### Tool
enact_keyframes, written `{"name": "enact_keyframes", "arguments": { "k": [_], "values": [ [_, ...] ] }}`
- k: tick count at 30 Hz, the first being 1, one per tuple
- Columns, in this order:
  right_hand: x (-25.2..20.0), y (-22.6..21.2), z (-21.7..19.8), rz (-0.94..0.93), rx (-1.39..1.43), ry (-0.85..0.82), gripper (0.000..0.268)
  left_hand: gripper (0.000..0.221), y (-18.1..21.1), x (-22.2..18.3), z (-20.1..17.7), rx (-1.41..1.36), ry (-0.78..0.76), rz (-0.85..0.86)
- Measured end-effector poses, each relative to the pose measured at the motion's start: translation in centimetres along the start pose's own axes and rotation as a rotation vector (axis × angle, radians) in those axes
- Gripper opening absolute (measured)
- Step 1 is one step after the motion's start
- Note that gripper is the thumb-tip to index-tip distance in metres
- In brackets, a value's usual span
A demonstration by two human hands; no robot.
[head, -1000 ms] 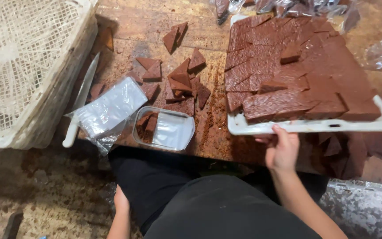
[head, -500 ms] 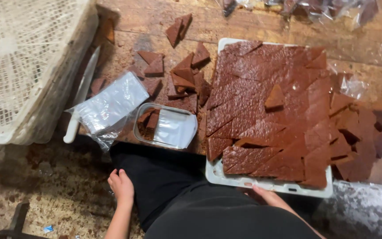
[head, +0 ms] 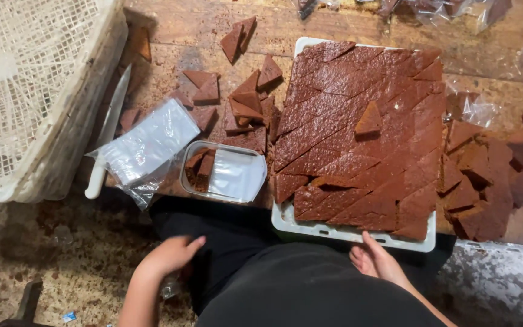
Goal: Arranging and sorting pieces of brown food product onto a plastic tray and into a container
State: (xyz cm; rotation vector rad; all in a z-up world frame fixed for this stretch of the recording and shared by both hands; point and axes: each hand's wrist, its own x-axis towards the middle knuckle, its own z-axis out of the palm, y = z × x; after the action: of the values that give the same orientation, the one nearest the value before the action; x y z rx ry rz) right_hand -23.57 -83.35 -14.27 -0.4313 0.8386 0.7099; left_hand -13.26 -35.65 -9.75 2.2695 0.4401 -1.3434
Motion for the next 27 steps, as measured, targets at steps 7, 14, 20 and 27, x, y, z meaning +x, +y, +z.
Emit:
{"name": "enact_keyframes", "arguments": {
  "k": [7, 14, 20, 27],
  "values": [
    [-2.5, -0.4, 2.4, 0.130, -1.193, 0.627, 0.030, 0.015, 12.1, 0.9, -0.5, 0.319, 1.065, 1.178],
    [-4.7, -3.9, 7.5, -0.168, -1.707, 0.147, 0.027, 0.034, 15.4, 2.4, 0.0, -0.024, 0.558, 0.786],
    [0.3, -2.5, 21.0, -1.004, -2.483, -0.184, 0.057, 0.014, 15.6, 0.0, 0.2, -0.009, 0.528, 0.902],
    [1.6, -4.2, 21.7, -0.706, -2.709, -0.182, 0.066, 0.012, 14.1, 0.2, 0.2, -0.513, 0.510, 0.776]
  ]
}}
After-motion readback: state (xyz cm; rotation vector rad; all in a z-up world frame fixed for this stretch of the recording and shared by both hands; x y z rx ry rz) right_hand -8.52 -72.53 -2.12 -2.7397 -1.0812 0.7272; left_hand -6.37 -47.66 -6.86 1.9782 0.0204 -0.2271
